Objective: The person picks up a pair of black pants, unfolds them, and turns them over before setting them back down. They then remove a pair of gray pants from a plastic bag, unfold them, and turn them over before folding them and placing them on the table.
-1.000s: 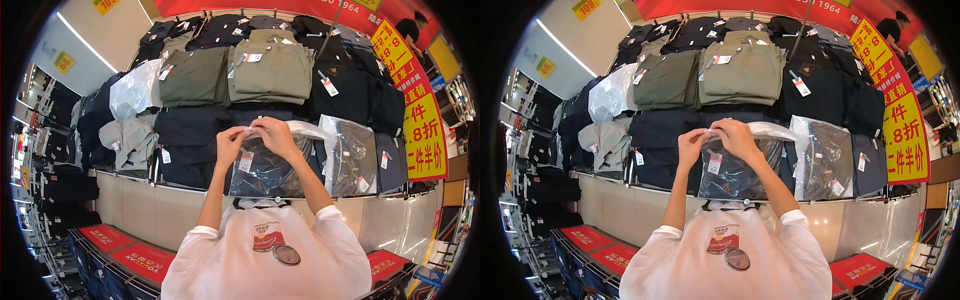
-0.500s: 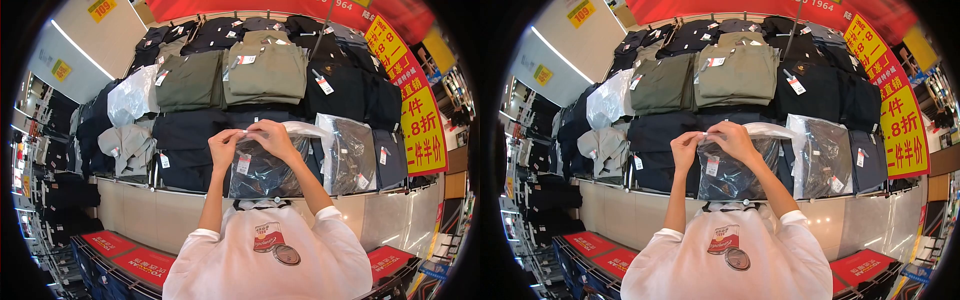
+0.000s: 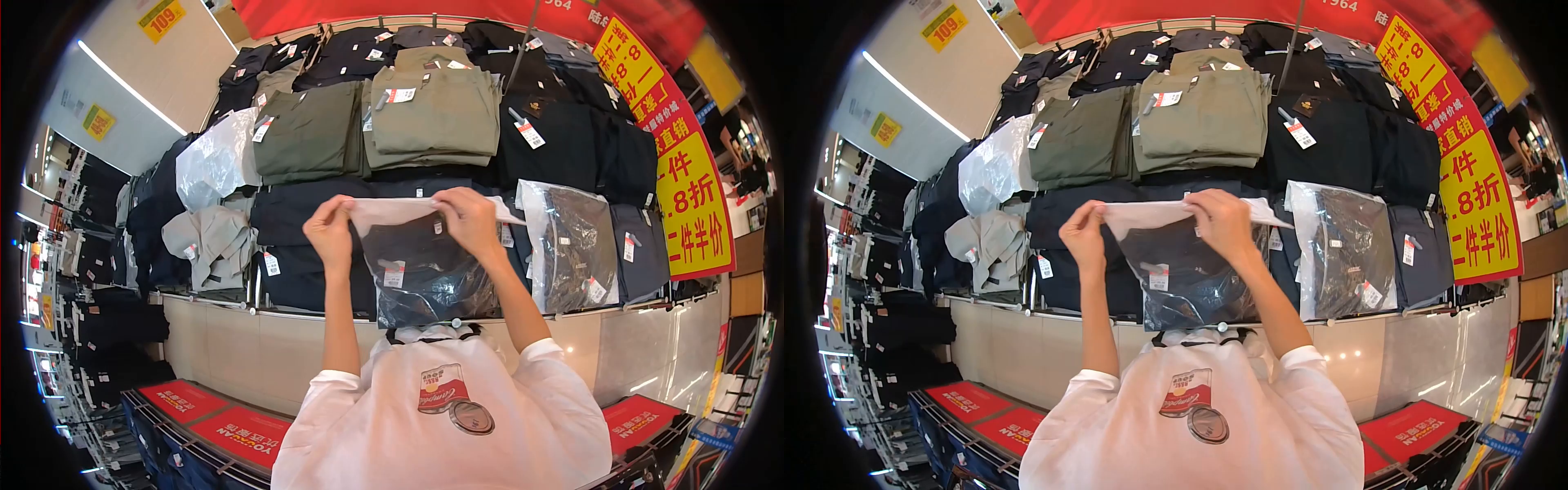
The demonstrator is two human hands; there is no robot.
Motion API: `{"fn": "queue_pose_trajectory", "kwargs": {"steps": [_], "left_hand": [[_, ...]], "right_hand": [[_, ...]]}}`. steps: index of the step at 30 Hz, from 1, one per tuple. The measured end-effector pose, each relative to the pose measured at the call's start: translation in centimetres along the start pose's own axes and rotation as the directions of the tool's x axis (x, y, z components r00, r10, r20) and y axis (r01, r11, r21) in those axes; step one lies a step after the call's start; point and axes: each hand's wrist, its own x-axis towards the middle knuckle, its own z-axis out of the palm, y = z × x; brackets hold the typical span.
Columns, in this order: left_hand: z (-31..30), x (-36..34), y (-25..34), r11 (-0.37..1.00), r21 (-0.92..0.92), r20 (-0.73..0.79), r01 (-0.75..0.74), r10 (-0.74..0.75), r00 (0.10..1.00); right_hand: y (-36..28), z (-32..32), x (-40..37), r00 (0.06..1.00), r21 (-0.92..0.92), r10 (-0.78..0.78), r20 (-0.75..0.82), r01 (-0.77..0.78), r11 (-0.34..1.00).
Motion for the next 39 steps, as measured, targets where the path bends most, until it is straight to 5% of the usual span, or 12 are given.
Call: {"fn": "queue_pose_trajectory", "kwargs": {"steps": [11, 13, 19, 21, 24, 28, 33, 35, 39], "left_hand": [[-2.6, 2.5, -0.6, 0.997, -0.024, -0.177, 0.071, -0.075, 0.981], [-1.9, 2.1, -0.5, 0.999, -0.007, -0.078, 0.041, -0.042, 0.996], [0.7, 0.7, 0.4, 0.999, -0.004, 0.123, 0.048, -0.047, 0.991], [0.8, 0.6, 0.3, 0.998, -0.014, 0.133, 0.067, -0.065, 0.989], [0.4, 0.5, 0.6, 0.997, -0.01, 0.114, 0.076, -0.074, 0.991], [-0.1, 0.2, 0.6, 0.996, 0.0, 0.112, 0.09, -0.089, 0.99], [-1.3, -0.3, -0.1, 0.991, -0.033, 0.147, 0.129, -0.123, 0.981], [-1.4, -0.5, -0.1, 0.989, -0.008, 0.159, 0.148, -0.145, 0.977], [-1.9, -0.9, -0.7, 0.996, 0.035, 0.18, 0.087, -0.092, 0.979]], "right_hand": [[8.5, -11.6, -4.5, 0.949, -0.332, 0.243, -0.201, -0.3, 0.894], [8.1, -11.8, -4.4, 0.926, -0.359, 0.283, -0.249, -0.36, 0.861], [3.9, -5.7, -3.2, 0.975, -0.085, 0.218, 0.031, -0.215, 0.973], [2.5, -3.6, -2.0, 0.999, -0.111, 0.01, 0.041, -0.005, 0.994], [1.7, -0.8, -1.3, 0.988, -0.059, -0.073, 0.136, 0.082, 0.995], [0.4, 0.9, -1.7, 0.902, 0.054, -0.061, 0.427, 0.042, 0.998], [0.6, 2.6, -3.1, 0.921, 0.033, 0.012, 0.39, -0.027, 0.999], [3.0, 3.3, -3.9, 0.812, 0.043, 0.105, 0.574, -0.158, 0.987], [0.9, 1.1, -2.8, 0.826, 0.14, 0.035, 0.563, -0.137, 0.981]]}}
